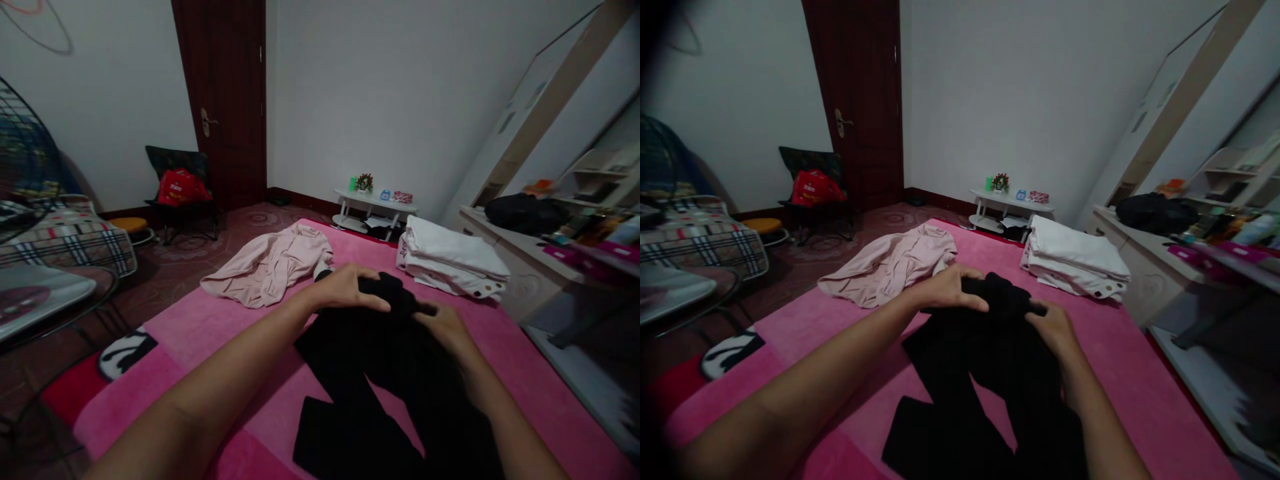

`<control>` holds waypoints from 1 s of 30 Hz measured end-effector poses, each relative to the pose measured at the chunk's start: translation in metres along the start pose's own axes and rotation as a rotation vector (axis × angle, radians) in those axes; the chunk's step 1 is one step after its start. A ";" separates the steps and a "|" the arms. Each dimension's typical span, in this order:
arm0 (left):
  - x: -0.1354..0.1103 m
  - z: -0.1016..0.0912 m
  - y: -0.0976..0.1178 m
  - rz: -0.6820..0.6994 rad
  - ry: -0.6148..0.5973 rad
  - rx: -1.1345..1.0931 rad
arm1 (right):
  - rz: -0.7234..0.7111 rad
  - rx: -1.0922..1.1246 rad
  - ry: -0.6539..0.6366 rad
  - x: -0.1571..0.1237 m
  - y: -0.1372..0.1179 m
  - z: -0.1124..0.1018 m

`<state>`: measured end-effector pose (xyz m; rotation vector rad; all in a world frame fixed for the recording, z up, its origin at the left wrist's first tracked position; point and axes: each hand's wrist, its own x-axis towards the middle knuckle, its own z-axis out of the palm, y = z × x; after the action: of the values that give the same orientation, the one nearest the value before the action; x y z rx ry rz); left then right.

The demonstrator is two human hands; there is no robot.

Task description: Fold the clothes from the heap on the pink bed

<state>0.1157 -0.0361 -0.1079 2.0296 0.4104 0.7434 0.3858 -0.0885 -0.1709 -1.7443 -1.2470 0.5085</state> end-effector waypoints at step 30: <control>0.011 0.014 -0.043 -0.008 0.277 0.395 | -0.201 0.453 1.007 0.008 0.040 -0.066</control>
<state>0.1332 -0.0165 -0.1464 2.2915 0.7748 1.0059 0.4597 -0.1128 -0.1694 -1.1841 -0.5044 -0.2094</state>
